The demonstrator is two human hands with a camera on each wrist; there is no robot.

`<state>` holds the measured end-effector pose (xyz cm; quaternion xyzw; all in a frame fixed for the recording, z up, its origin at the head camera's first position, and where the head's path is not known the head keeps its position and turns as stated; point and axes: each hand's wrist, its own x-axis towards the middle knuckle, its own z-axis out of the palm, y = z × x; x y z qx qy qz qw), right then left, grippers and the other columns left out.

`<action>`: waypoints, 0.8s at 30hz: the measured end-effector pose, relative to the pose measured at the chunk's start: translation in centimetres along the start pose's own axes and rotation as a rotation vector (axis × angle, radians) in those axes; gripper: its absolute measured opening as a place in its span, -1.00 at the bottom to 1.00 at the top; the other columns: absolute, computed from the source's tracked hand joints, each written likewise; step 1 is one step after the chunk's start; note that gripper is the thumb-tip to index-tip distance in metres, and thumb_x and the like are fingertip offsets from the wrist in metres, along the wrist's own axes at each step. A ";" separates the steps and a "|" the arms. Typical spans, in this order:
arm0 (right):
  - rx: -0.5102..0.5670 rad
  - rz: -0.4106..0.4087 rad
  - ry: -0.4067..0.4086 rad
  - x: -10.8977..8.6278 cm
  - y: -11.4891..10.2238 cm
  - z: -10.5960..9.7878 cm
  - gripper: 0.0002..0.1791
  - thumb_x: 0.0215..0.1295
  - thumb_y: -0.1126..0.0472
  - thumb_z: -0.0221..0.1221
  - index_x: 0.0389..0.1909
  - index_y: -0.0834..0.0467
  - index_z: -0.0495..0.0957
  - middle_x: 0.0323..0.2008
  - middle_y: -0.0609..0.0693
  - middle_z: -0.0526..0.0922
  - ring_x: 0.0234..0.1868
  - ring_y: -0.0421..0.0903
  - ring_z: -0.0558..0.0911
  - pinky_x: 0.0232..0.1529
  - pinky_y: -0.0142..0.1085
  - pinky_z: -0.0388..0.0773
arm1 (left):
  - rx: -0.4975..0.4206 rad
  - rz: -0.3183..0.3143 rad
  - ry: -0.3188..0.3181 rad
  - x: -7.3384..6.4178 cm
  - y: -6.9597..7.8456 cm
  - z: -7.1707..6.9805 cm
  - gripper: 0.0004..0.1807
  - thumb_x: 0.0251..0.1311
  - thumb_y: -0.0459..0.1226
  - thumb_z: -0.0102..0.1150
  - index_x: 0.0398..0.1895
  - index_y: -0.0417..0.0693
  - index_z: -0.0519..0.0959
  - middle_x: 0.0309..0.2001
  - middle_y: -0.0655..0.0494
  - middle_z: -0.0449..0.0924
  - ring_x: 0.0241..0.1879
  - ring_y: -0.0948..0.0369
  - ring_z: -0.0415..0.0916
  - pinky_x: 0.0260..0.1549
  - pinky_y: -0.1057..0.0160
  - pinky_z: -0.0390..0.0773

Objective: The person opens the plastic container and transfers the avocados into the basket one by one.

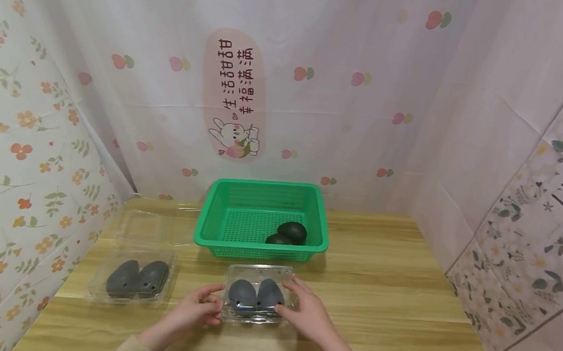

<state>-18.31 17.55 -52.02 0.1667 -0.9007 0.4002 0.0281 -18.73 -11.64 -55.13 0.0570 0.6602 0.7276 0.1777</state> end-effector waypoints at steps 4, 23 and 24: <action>-0.049 0.000 0.014 0.2 -0.6 -0.1 -0.39 0.12 0.03 0.37 0.14 0.28 0.52 0.29 0.35 0.34 0.24 0.34 0.36 0.18 0.24 0.32 | 0.000 0.002 -0.002 0.0 0.0 0.0 -0.32 0.20 -0.53 0.09 0.35 -0.57 0.06 -0.27 -0.03 0.51 -0.41 0.20 0.56 -0.34 0.19 0.67; -0.388 -0.405 -0.170 3.6 -2.5 3.7 -0.24 0.07 -0.34 0.27 0.28 -0.11 0.45 0.39 0.00 0.30 0.40 0.10 0.21 0.31 0.22 0.10 | 0.008 -0.011 -0.015 0.1 0.4 0.0 -0.33 0.20 -0.51 0.07 0.34 -0.57 0.07 -0.28 -0.01 0.52 -0.40 0.21 0.56 -0.34 0.23 0.67; -0.397 -0.402 -0.182 3.7 -2.5 3.9 -0.22 0.06 -0.35 0.27 0.30 -0.12 0.44 0.39 -0.01 0.30 0.41 0.10 0.21 0.31 0.23 0.08 | 0.009 -0.013 -0.018 0.1 0.4 0.0 -0.33 0.21 -0.51 0.08 0.35 -0.57 0.07 -0.27 -0.01 0.52 -0.40 0.21 0.56 -0.34 0.22 0.67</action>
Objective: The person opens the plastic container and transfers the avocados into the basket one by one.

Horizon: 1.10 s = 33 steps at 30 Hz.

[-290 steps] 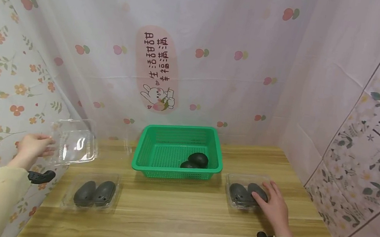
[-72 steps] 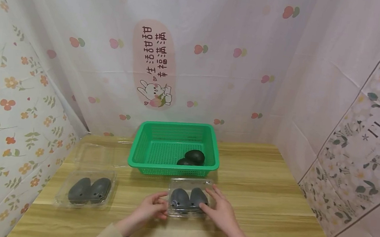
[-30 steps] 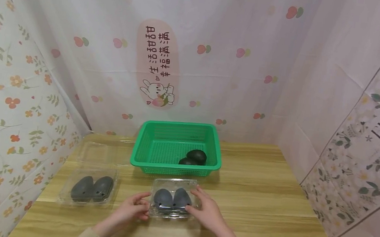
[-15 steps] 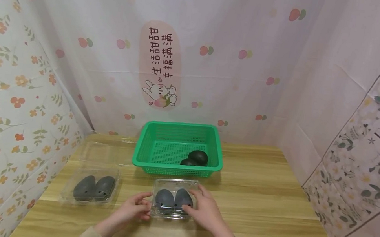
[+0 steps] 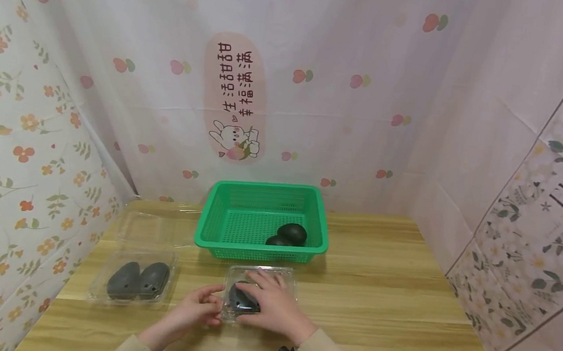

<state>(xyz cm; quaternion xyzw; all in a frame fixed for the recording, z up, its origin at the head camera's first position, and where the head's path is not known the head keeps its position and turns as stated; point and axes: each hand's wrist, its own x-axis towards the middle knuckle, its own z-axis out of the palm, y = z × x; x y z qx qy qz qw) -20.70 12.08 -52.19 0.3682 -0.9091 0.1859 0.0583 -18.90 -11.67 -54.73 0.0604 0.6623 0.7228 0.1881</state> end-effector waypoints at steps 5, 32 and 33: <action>-0.064 0.024 -0.025 0.3 -0.1 0.5 -0.17 0.02 -0.39 0.27 0.33 -0.15 0.40 0.38 -0.02 0.31 0.41 0.10 0.21 0.33 0.22 0.06 | -0.001 -0.007 -0.013 0.3 -0.1 0.0 -0.32 0.21 -0.50 0.08 0.35 -0.56 0.07 -0.27 -0.02 0.53 -0.38 0.20 0.57 -0.33 0.23 0.67; -0.282 -0.084 -0.092 0.0 0.0 1.2 -0.40 0.42 -0.20 -0.02 0.41 -0.09 0.32 0.41 0.08 0.24 0.41 0.16 0.19 0.27 0.26 0.17 | 0.079 -0.014 -0.026 -0.2 0.6 0.3 -0.18 0.04 -0.49 0.13 0.38 -0.54 0.02 -0.19 -0.05 0.43 -0.37 0.22 0.52 -0.35 0.22 0.64; -0.293 -0.086 -0.092 0.0 -0.1 1.2 -0.41 0.42 -0.20 -0.03 0.40 -0.09 0.32 0.41 0.08 0.24 0.41 0.16 0.20 0.27 0.26 0.18 | 0.105 -0.007 -0.031 -0.3 0.6 0.5 -0.15 0.03 -0.49 0.17 0.39 -0.54 0.01 -0.18 -0.06 0.42 -0.36 0.23 0.52 -0.36 0.23 0.64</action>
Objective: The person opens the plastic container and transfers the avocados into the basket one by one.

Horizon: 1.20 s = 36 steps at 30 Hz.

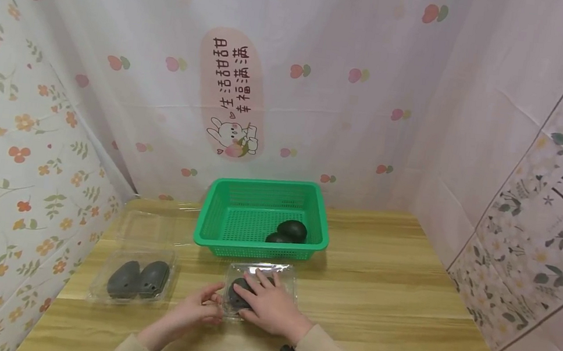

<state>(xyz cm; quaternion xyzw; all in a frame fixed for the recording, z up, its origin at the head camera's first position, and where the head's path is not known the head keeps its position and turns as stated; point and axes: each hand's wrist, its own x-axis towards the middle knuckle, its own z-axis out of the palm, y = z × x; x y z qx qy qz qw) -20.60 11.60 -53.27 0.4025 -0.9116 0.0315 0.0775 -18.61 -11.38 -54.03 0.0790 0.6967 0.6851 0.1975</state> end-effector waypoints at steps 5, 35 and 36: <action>-0.033 0.001 -0.009 -0.1 -0.1 0.0 -0.42 0.45 -0.20 -0.07 0.41 -0.10 0.31 0.41 0.06 0.24 0.41 0.15 0.19 0.26 0.26 0.20 | 0.122 0.058 0.027 -0.3 0.3 1.2 -0.04 0.01 -0.46 0.33 0.38 -0.59 -0.05 -0.16 -0.11 0.40 -0.37 0.25 0.51 -0.47 0.32 0.56; -0.013 0.017 -0.080 0.3 -0.2 -0.2 -0.46 0.49 -0.14 -0.11 0.42 -0.09 0.30 0.41 0.05 0.24 0.42 0.15 0.17 0.29 0.24 0.16 | 0.374 0.127 0.215 0.0 -0.9 2.5 -0.03 -0.01 -0.31 0.45 0.32 -0.63 0.08 -0.32 0.02 0.40 -0.54 0.34 0.32 -0.62 0.42 0.37; -0.010 0.016 -0.080 0.3 -0.2 -0.3 -0.46 0.49 -0.14 -0.11 0.41 -0.09 0.30 0.41 0.06 0.25 0.42 0.15 0.18 0.29 0.24 0.16 | 0.371 0.126 0.215 0.0 -0.9 2.5 -0.03 -0.01 -0.31 0.45 0.33 -0.63 0.07 -0.32 0.01 0.40 -0.54 0.33 0.32 -0.62 0.42 0.37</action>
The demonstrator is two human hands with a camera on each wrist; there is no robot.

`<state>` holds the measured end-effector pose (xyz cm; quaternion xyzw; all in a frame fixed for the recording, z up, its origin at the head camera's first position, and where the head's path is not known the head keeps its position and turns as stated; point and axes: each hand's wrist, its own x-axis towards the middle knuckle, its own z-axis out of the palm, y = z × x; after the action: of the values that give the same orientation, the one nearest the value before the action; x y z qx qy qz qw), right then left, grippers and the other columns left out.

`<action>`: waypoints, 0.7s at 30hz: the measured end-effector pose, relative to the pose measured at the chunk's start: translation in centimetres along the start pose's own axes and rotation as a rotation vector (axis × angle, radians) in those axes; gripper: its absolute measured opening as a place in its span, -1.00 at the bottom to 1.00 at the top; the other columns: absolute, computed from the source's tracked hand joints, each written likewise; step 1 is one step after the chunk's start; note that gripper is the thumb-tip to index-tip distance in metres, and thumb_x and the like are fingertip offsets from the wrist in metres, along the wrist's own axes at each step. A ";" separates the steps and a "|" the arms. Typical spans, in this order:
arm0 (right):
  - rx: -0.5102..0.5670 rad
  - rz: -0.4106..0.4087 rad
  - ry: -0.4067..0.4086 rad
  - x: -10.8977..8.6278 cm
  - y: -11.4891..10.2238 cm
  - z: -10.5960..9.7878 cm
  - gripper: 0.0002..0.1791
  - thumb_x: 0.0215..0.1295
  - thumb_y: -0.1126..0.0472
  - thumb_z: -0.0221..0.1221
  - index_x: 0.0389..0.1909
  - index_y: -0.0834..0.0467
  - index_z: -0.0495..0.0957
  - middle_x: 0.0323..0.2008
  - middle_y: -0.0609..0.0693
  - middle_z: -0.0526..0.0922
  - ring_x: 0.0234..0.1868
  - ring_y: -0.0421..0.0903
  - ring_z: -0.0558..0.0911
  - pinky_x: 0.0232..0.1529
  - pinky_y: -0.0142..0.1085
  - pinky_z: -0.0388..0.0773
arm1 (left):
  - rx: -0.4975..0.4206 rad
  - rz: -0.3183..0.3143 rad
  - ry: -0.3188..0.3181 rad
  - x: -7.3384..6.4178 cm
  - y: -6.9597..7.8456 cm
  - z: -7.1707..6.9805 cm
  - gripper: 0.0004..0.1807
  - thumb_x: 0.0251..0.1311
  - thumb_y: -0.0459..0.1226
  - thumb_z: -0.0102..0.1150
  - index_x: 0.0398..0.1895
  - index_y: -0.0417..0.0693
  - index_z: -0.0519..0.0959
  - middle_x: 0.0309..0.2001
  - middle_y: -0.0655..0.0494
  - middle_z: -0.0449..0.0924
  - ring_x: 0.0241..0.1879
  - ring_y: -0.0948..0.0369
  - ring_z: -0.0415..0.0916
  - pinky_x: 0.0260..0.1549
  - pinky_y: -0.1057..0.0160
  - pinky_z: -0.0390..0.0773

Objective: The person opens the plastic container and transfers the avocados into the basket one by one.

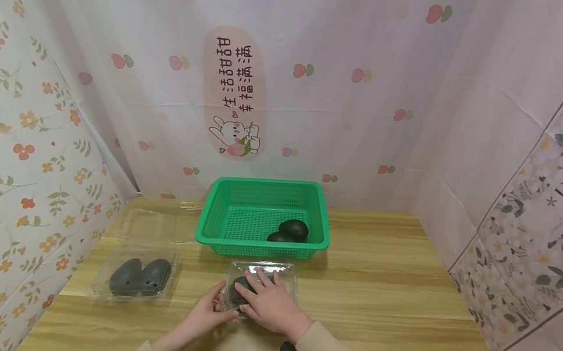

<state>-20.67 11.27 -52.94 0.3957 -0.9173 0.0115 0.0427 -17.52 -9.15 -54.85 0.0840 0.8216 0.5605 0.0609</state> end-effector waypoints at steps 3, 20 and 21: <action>0.002 -0.002 0.000 0.0 0.1 0.0 -0.46 0.49 -0.14 -0.11 0.41 -0.08 0.31 0.41 0.06 0.25 0.41 0.15 0.19 0.28 0.25 0.17 | -0.005 -0.002 -0.001 0.0 0.1 0.0 -0.03 -0.01 -0.31 0.45 0.33 -0.62 0.07 -0.31 0.01 0.40 -0.52 0.32 0.33 -0.62 0.42 0.37; 0.007 -0.009 -0.008 0.1 0.0 -0.3 -0.47 0.50 -0.12 -0.11 0.40 -0.07 0.32 0.40 0.07 0.26 0.40 0.16 0.21 0.27 0.26 0.18 | -0.096 -0.001 0.000 0.0 0.2 0.0 -0.06 -0.03 -0.40 0.43 0.31 -0.65 0.06 -0.30 -0.02 0.40 -0.48 0.30 0.33 -0.59 0.44 0.39; 0.018 -0.008 -0.002 0.1 0.0 -0.4 -0.48 0.50 -0.11 -0.11 0.40 -0.06 0.33 0.40 0.08 0.27 0.40 0.16 0.21 0.26 0.27 0.19 | -0.101 0.007 -0.002 0.0 0.3 0.0 -0.06 -0.03 -0.40 0.43 0.31 -0.65 0.06 -0.31 -0.02 0.40 -0.48 0.30 0.33 -0.58 0.44 0.39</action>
<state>-20.71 11.27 -52.54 0.3995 -0.9157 0.0193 0.0383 -17.48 -9.06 -54.57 0.0842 0.7919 0.6014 0.0642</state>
